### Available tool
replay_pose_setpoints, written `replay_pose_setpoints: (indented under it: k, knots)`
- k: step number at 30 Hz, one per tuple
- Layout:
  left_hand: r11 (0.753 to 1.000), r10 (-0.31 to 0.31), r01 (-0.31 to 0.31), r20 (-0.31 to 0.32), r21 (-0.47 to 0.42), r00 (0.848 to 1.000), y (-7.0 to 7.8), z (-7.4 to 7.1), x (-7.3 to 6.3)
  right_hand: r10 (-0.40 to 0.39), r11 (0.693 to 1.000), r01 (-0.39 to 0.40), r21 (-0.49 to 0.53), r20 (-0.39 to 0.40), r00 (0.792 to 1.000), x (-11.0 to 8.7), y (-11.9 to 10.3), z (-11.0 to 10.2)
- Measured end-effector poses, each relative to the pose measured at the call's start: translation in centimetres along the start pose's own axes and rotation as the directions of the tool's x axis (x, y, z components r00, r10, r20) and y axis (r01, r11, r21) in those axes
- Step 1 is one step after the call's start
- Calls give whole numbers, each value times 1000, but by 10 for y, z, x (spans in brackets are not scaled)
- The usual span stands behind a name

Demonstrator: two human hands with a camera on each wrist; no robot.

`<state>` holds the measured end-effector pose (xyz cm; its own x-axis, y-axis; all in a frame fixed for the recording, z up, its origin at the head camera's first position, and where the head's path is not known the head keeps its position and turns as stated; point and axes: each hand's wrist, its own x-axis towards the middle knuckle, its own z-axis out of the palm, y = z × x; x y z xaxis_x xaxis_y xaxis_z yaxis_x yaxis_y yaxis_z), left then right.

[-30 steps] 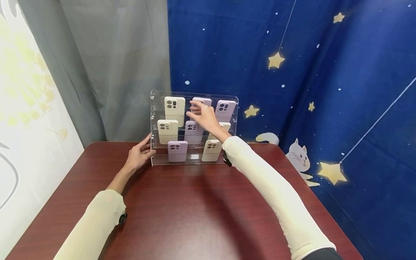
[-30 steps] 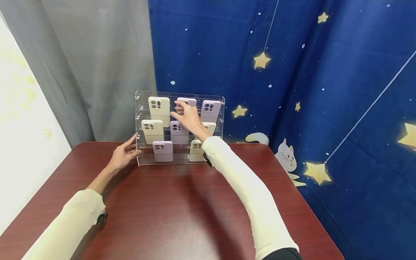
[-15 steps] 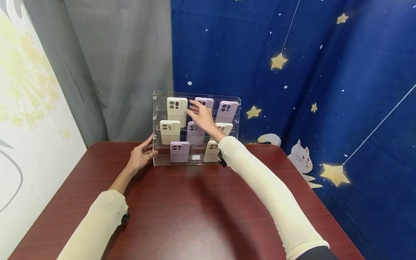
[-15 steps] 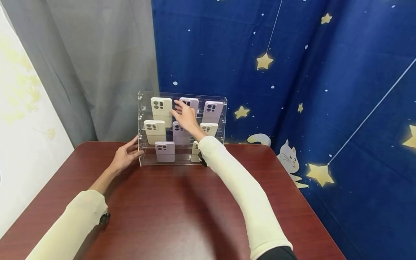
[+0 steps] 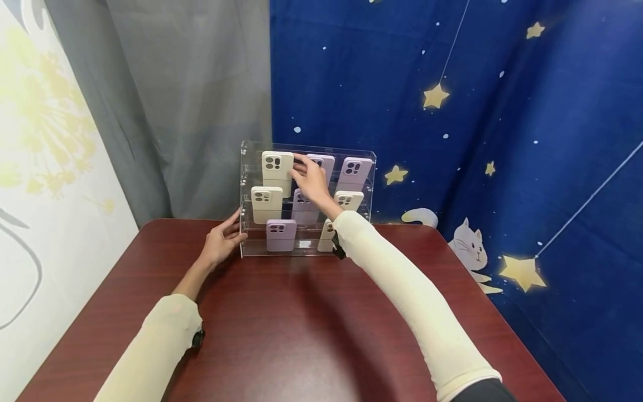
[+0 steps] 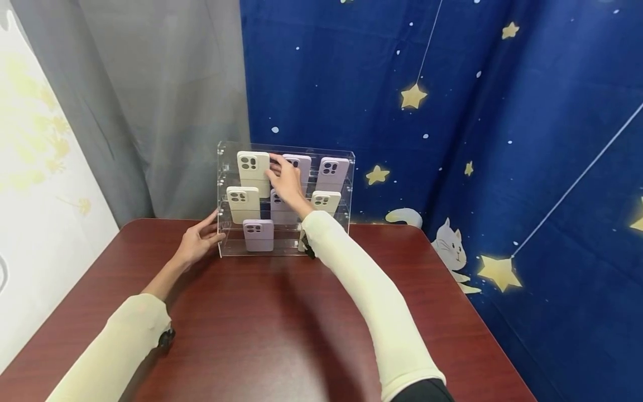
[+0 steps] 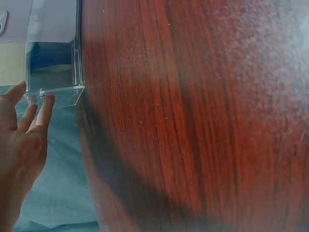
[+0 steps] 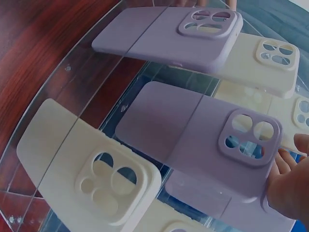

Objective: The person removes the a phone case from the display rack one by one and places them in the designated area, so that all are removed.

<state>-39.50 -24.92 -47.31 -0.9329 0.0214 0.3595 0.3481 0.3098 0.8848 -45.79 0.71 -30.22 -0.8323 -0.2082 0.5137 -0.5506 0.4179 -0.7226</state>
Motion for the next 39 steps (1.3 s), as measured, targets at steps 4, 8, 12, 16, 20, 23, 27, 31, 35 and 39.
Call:
replay_pose_setpoints:
  k: [4,8,12,16,20,23,27,31,35,39]
  knots:
    - [1000,13,-13,-1,-19,1000,-2,1,0,9,1000,-10,-14,-56,998,1,1,4]
    - [999,7,-7,-3,-32,1000,-2,0,0,13,999,-18,-41,-110,994,2,0,6]
    - [1000,-7,7,-2,-13,1000,-2,1,-1,25,998,-32,-51,-133,991,3,-1,6]
    - [1000,-12,12,-5,-3,1000,-2,3,-1,32,998,-38,-41,-136,990,3,-2,4]
    - [1000,-8,8,-8,-13,1000,-2,3,-1,22,998,-30,-54,-140,990,4,-6,0]
    - [1000,-5,5,-11,-22,1000,-2,3,-1,13,998,-21,-57,-144,989,5,-9,-3]
    - [999,-1,1,-9,-34,1000,-1,2,-2,1,999,-7,-41,-146,989,4,-12,-8]
    - [999,-7,6,-11,-41,1000,-2,3,-2,-27,999,24,-26,-138,990,5,-14,-12]
    - [999,-10,10,-21,-43,1000,-2,4,-2,-44,999,42,-18,-131,990,5,-18,-16]
    - [999,-16,15,-22,-41,1000,-1,3,-3,-68,997,61,-52,-140,988,5,-23,-21]
